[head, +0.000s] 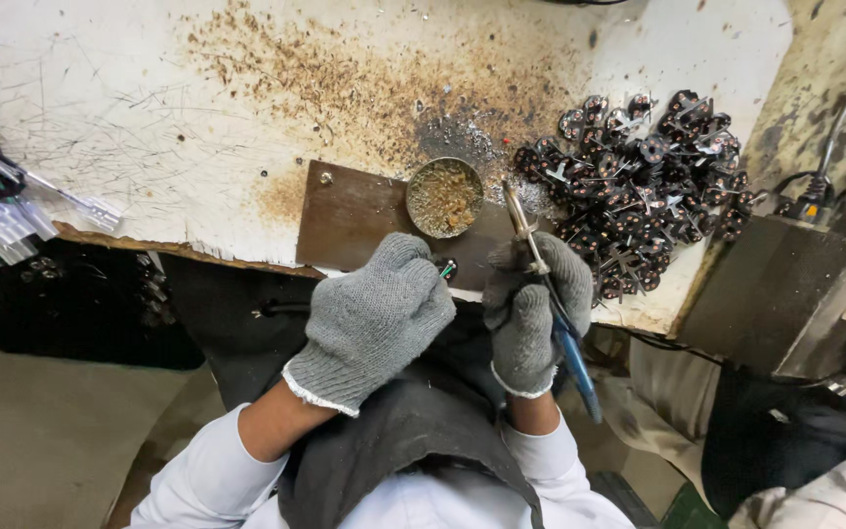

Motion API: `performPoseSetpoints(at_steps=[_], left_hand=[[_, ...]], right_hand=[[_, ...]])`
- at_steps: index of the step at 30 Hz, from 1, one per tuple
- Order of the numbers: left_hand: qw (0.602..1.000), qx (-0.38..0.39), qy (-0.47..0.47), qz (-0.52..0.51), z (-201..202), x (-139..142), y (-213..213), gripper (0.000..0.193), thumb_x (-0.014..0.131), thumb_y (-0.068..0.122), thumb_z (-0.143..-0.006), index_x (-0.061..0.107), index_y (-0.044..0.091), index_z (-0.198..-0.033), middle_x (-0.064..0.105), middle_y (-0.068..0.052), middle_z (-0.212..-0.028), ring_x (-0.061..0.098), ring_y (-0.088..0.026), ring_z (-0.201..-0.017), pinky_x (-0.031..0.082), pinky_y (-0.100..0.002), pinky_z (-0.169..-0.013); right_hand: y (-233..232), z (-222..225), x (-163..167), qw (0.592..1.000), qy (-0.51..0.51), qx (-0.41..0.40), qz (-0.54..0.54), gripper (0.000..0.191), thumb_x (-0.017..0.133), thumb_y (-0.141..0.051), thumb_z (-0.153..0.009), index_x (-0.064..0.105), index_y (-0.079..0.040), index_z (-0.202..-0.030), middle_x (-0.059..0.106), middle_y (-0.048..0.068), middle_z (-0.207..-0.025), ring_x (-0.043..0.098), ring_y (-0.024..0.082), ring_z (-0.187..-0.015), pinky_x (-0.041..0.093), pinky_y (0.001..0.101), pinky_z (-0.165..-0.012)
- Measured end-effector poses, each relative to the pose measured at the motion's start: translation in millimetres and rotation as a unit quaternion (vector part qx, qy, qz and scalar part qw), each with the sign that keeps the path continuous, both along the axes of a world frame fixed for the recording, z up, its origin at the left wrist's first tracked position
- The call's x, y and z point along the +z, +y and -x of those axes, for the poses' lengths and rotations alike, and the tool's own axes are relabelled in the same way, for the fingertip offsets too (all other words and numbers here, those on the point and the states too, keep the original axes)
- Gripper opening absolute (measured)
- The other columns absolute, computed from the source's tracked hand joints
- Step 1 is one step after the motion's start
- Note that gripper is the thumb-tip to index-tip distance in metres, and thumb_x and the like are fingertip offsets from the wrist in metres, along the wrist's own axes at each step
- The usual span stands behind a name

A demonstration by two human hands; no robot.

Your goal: The person solders colored wires to small metal connector terminals at a workbench. They hold a wire against a terminal with pliers, apply a soldering iron to the joint, then place the finished connector onto a large pile of completed connectors and pick up the next parts.

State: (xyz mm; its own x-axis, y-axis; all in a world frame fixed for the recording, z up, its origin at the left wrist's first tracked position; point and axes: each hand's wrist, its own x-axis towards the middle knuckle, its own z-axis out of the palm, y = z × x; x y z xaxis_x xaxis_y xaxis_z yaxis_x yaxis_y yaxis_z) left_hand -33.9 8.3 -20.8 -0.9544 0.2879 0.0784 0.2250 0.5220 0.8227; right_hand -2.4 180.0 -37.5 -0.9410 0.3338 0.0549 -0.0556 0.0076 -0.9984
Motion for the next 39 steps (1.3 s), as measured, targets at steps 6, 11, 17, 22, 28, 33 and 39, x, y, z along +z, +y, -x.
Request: performPoseSetpoints(at_steps=[6,11,17,22,28,33,39], left_hand=[[1.000,0.009,-0.015,0.013,-1.4,12.1,-3.4,0.015,0.074,0.018,-0.088,0.063,0.011,-0.082,0.065,-0.007,-0.100,0.067,-0.029,-0.068,0.052,-0.040,-0.058],[0.997,0.067,-0.010,0.043,-1.6,24.1,-18.9,0.012,0.075,0.016,-0.083,0.065,0.010,-0.083,0.065,-0.009,-0.107,0.067,-0.029,-0.065,0.052,-0.039,-0.055],[0.997,0.019,-0.040,0.062,9.4,13.7,-13.1,0.017,0.078,0.019,-0.083,0.064,0.011,-0.076,0.066,-0.008,-0.107,0.067,-0.029,-0.064,0.052,-0.041,-0.055],[0.999,0.027,-0.015,0.043,17.6,16.8,-6.4,0.013,0.076,0.018,-0.083,0.065,0.010,-0.081,0.064,-0.010,-0.111,0.069,-0.031,-0.072,0.053,-0.042,-0.060],[0.996,0.024,-0.086,0.015,5.1,18.5,-12.8,0.017,0.077,0.020,-0.085,0.065,0.008,-0.089,0.064,-0.010,-0.108,0.069,-0.029,-0.081,0.056,-0.039,-0.065],[0.997,-0.003,-0.062,-0.036,-14.5,-0.3,-19.9,0.038,0.082,0.024,-0.085,0.066,0.004,-0.112,0.060,-0.015,-0.116,0.069,-0.032,-0.094,0.057,-0.038,-0.071],[0.991,-0.076,-0.074,-0.077,-25.3,-4.9,-26.3,0.025,0.083,0.016,-0.087,0.071,0.010,-0.108,0.060,-0.015,-0.122,0.072,-0.026,-0.089,0.059,-0.037,-0.071]], right_hand=[[11.5,-6.0,5.1,0.994,-0.103,0.006,-0.025,0.043,0.062,-0.032,-0.109,0.060,0.005,-0.131,0.064,0.009,-0.084,0.054,0.010,-0.060,0.040,0.0223,-0.050],[4.9,-14.6,0.2,0.996,-0.058,-0.060,0.004,0.036,0.058,-0.024,-0.106,0.058,0.004,-0.129,0.070,0.014,-0.088,0.057,0.012,-0.055,0.041,0.0233,-0.044],[18.3,-44.7,-13.9,0.992,0.024,-0.110,0.054,0.029,0.064,-0.019,-0.109,0.059,0.003,-0.128,0.066,0.015,-0.088,0.054,0.015,-0.057,0.043,0.0251,-0.051],[22.6,-48.8,-29.3,0.987,0.022,-0.111,-0.117,0.025,0.064,-0.019,-0.116,0.059,-0.001,-0.132,0.062,0.017,-0.103,0.057,0.021,-0.072,0.049,0.0259,-0.068],[9.2,-19.2,-7.1,0.967,0.132,-0.025,-0.216,0.031,0.053,-0.023,-0.112,0.049,-0.007,-0.138,0.076,0.008,-0.092,0.075,0.022,-0.073,0.063,0.0300,-0.070],[15.1,-19.1,17.3,0.940,0.089,0.200,-0.262,0.019,0.064,-0.016,-0.107,0.053,-0.006,-0.119,0.071,0.023,-0.102,0.071,0.027,-0.080,0.058,0.0312,-0.070],[21.0,-45.3,19.3,0.962,-0.225,0.152,-0.041,0.017,0.066,0.003,-0.095,0.071,-0.001,-0.110,0.076,0.023,-0.097,0.070,0.025,-0.071,0.057,0.0361,-0.062]])
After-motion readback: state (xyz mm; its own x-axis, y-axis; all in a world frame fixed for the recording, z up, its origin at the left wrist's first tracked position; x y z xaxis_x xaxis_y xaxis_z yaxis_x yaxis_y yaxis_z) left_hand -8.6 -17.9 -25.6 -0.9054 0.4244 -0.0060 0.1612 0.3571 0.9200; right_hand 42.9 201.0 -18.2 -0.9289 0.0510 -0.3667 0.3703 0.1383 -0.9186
